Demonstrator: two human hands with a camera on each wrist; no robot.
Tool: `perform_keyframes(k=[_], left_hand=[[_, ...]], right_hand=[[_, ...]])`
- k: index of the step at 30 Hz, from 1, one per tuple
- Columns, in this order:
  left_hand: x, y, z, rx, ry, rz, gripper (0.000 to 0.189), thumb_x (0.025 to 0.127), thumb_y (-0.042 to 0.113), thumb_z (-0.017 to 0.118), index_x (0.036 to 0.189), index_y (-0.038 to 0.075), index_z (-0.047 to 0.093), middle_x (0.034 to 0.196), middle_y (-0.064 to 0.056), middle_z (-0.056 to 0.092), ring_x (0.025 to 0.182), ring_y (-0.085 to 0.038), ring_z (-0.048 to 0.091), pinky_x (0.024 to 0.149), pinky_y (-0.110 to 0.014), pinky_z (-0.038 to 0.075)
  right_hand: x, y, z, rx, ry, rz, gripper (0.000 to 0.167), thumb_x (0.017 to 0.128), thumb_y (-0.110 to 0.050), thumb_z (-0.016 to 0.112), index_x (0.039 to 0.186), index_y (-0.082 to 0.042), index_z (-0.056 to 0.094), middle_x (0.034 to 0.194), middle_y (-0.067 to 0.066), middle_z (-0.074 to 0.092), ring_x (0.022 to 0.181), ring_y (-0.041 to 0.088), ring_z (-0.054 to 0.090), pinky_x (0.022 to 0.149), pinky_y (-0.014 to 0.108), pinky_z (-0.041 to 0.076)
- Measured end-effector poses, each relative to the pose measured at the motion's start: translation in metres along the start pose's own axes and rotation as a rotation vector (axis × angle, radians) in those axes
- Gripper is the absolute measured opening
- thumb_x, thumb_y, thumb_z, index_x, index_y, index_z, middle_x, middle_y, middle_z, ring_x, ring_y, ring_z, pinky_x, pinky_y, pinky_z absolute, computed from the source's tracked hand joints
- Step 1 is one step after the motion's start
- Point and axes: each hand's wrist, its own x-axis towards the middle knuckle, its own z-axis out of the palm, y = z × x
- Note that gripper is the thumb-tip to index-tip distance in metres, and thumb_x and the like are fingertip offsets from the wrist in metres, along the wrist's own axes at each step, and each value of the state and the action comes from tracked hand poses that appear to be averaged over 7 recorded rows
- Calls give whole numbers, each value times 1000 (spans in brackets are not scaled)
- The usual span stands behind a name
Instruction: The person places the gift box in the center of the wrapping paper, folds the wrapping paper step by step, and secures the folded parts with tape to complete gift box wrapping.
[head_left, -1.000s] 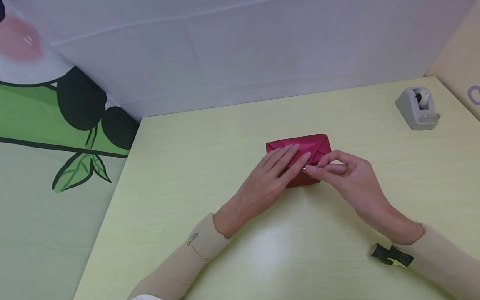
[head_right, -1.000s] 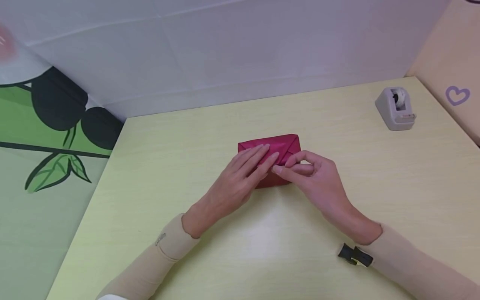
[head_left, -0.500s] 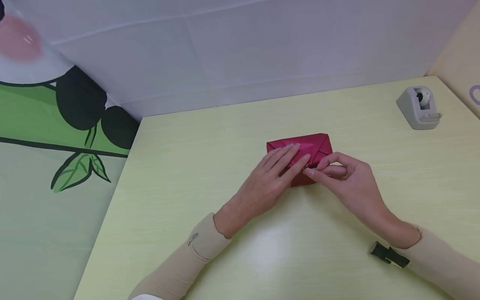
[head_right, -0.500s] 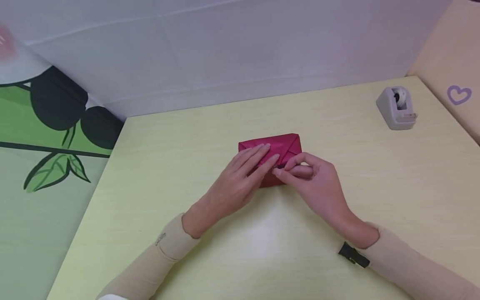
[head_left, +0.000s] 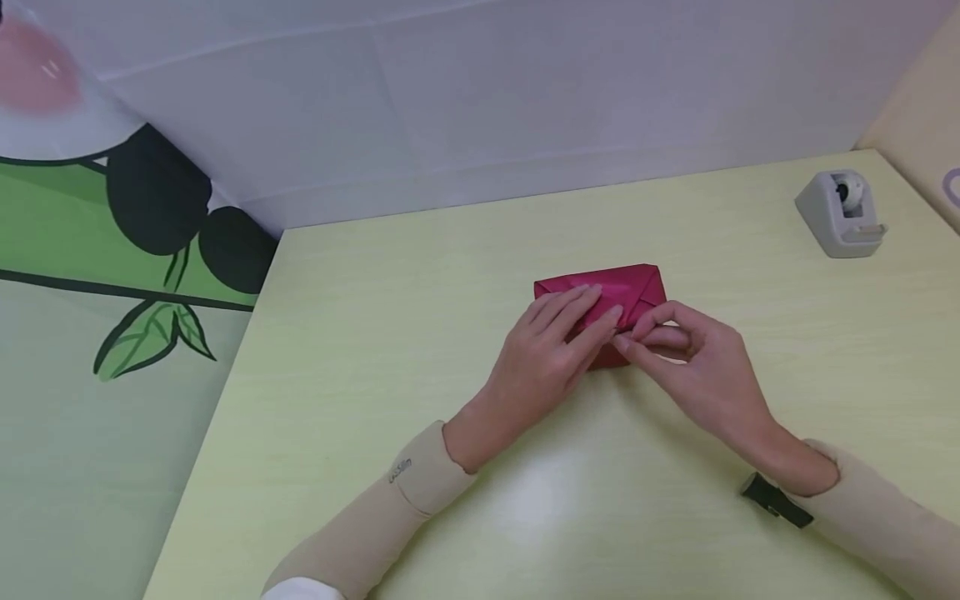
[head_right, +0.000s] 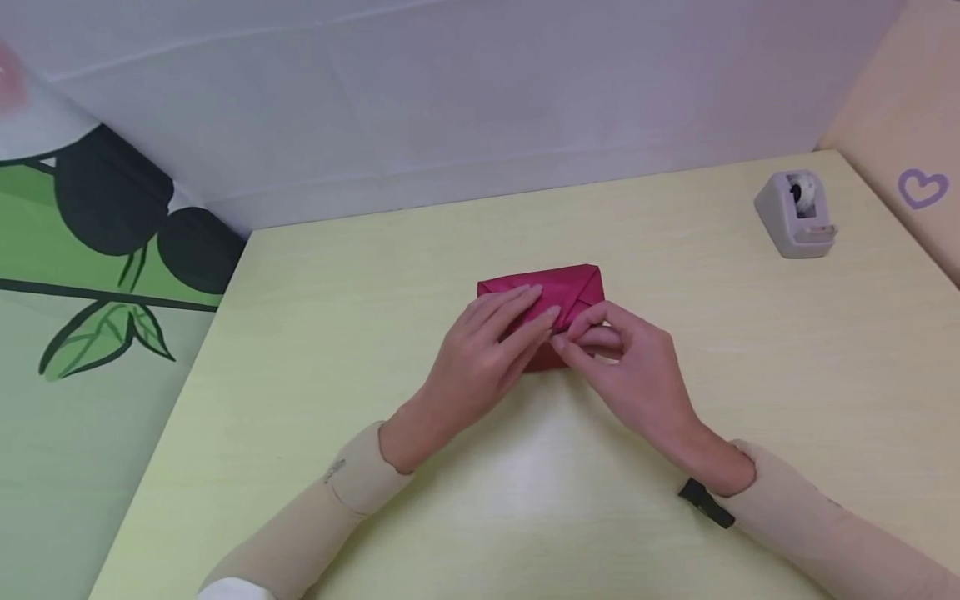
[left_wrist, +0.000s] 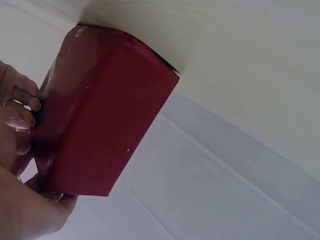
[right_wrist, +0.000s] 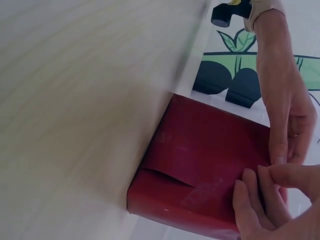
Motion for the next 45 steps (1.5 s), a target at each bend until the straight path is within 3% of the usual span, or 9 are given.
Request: perform_keyframes(k=[5, 18, 24, 30, 33, 37, 40, 45], left_hand=[[2, 3, 3, 2, 39, -12, 23, 96, 14, 73, 119, 9, 75, 126, -16, 69, 120, -28, 64, 108, -33, 46], [3, 4, 3, 10, 32, -22, 25, 95, 15, 75, 119, 10, 76, 126, -15, 69, 120, -27, 64, 108, -32, 46], [5, 3, 2, 7, 33, -14, 27, 94, 17, 76, 120, 12, 76, 126, -14, 70, 119, -26, 65, 108, -32, 47], [7, 0, 0, 19, 58, 0, 27, 94, 22, 78, 120, 13, 77, 123, -13, 72, 116, -26, 67, 105, -33, 50], [8, -1, 0, 26, 64, 1, 28, 94, 24, 78, 119, 13, 78, 122, -13, 73, 116, -26, 68, 105, -33, 50], [6, -1, 0, 22, 57, -8, 30, 93, 25, 79, 120, 13, 77, 123, -13, 72, 116, -26, 68, 106, -32, 48], [5, -1, 0, 16, 31, -15, 34, 92, 24, 79, 124, 11, 76, 126, -13, 71, 119, -26, 66, 109, -32, 46], [3, -1, 0, -34, -30, -51, 45, 91, 22, 81, 130, 4, 69, 132, -15, 67, 125, -27, 62, 114, -30, 40]], right_hand=[[1, 2, -1, -23, 7, -18, 15, 90, -5, 79, 96, -5, 66, 95, 6, 79, 92, 2, 74, 73, 19, 56], [3, 3, -5, -118, -1, -74, 17, 89, -3, 80, 97, -9, 65, 93, 4, 79, 88, -4, 72, 68, 15, 51], [3, 6, -9, -147, 33, -153, 19, 89, -1, 78, 100, -7, 65, 86, 0, 77, 77, 1, 72, 74, 12, 53], [6, 8, -15, -177, 76, -189, 30, 86, 1, 80, 111, -5, 64, 76, -5, 65, 70, 6, 63, 71, 12, 54], [8, 8, -17, -178, 91, -184, 35, 84, 1, 82, 114, -5, 65, 80, -2, 60, 72, 7, 58, 69, 12, 54], [9, 9, -18, -164, 95, -187, 40, 83, 2, 83, 118, -4, 66, 97, 2, 60, 82, 8, 60, 70, 12, 54], [9, 11, -18, -157, 93, -192, 44, 82, 3, 83, 122, -4, 66, 111, 3, 58, 91, 9, 60, 71, 11, 54], [10, 12, -18, -138, 93, -210, 44, 82, 7, 82, 122, -3, 66, 117, 2, 57, 106, 9, 54, 76, 10, 53]])
